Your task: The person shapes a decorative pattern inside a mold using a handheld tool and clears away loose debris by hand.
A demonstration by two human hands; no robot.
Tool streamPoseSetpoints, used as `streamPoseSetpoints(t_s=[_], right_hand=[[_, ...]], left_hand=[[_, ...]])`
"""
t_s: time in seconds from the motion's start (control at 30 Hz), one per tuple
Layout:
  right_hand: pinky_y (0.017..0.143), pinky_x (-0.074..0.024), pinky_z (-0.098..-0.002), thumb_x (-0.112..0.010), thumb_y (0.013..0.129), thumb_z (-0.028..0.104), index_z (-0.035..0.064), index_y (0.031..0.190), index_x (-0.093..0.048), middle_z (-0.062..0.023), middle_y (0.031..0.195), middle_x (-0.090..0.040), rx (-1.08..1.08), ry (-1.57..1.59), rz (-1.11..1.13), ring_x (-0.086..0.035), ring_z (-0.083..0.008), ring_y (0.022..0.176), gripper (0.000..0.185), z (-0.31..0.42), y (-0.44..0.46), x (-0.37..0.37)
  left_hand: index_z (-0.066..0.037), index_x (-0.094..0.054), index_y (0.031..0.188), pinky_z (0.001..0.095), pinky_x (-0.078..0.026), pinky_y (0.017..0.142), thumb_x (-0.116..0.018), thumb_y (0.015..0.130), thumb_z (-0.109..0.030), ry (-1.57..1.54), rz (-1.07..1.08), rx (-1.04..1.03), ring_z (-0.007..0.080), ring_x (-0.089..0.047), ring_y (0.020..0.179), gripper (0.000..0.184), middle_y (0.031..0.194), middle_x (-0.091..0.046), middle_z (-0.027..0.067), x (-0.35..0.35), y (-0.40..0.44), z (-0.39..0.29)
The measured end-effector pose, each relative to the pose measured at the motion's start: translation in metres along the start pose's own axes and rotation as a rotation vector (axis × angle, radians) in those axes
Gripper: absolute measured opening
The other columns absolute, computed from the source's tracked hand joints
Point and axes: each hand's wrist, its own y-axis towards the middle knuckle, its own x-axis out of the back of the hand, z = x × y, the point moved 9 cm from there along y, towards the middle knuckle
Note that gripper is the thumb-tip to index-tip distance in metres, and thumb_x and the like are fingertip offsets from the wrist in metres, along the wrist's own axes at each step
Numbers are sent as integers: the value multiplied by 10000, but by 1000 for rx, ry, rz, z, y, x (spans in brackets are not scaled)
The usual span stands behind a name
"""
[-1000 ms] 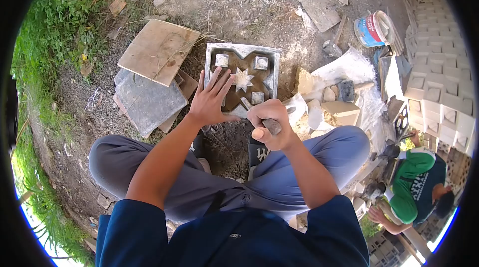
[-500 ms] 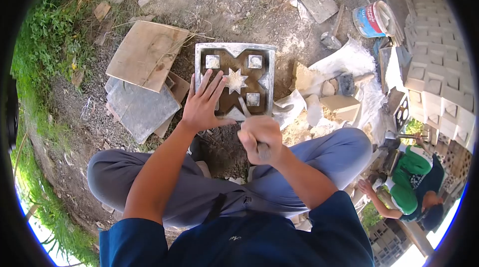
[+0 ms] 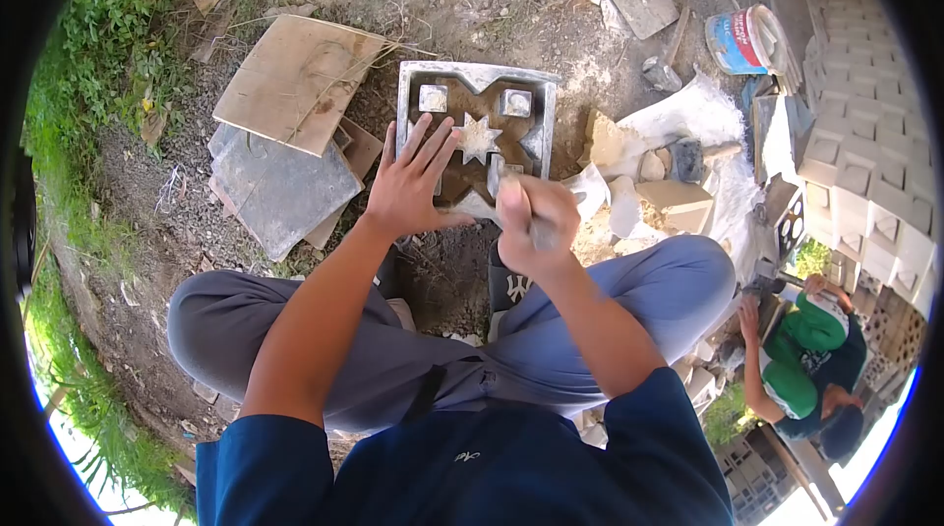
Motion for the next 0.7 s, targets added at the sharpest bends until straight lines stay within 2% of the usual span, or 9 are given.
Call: streamPoseSetpoints(t_s=[0.03,0.1,0.2,0.3,0.37,0.43,0.5,0.57,0.7], right_hand=[[450,-324,-316,-598,1010,105,-31,666,-484,-74,562,-464,-148,-91,-9,-441,-154,465,387,-15,8,-1],[453,-323,-306,-582,1014,96,-32,661,-476,-72,555,-466,-68,-119,-17,-429,-135,469,391,7,15,1],[470,-322,-308,-594,1012,102,-19,677,-481,-48,561,-454,156,151,-41,-414,-142,475,374,33,8,4],[438,-317,-305,-588,1013,105,-22,648,-466,-37,552,-477,-45,-132,-4,-421,-137,449,406,-4,14,-8],[438,-318,-306,-584,1017,117,-17,637,-461,-23,549,-485,-21,-148,29,-413,-134,446,421,10,18,-8],[476,-337,-294,-598,1014,128,-16,656,-490,-21,554,-478,161,70,-107,-404,-129,474,401,31,7,2],[485,-369,-281,-618,1013,160,-5,659,-533,-28,562,-493,-149,13,-91,-446,-88,506,400,-12,8,2],[479,-364,-286,-596,1030,180,-3,657,-524,-7,562,-484,-163,-109,-83,-435,-78,511,422,-12,15,4],[501,-346,-267,-594,1043,241,-4,685,-513,30,582,-476,31,271,-110,-414,-65,543,442,16,3,5]], left_hand=[[-120,-300,1576,632,-113,1222,-765,604,-751,-1,0,-8,294,-183,1541,1249,1639,-286,60,0,-1,-1],[-102,-330,1563,624,-123,1221,-759,609,-761,-1,-8,0,304,-200,1535,1236,1624,-318,66,2,2,0],[-107,-318,1569,624,-121,1222,-761,610,-760,12,15,13,302,-180,1541,1242,1634,-298,62,1,4,2],[-110,-291,1580,624,-113,1223,-761,609,-761,8,7,-6,301,-173,1543,1260,1639,-287,60,2,1,-2],[-111,-293,1579,625,-128,1220,-766,615,-748,24,37,9,303,-185,1538,1249,1636,-293,63,0,1,0],[-114,-298,1578,629,-136,1217,-764,615,-752,18,31,26,304,-186,1537,1245,1634,-296,63,-1,1,2],[-127,-281,1586,632,-122,1219,-751,606,-775,23,3,5,301,-183,1539,1266,1638,-287,58,-3,-2,1],[-131,-282,1586,635,-126,1217,-747,605,-781,26,-1,1,297,-188,1537,1265,1638,-286,57,0,-1,-1],[-123,-296,1580,636,-141,1214,-754,616,-771,20,38,25,300,-190,1535,1249,1640,-278,55,-5,-7,1]])
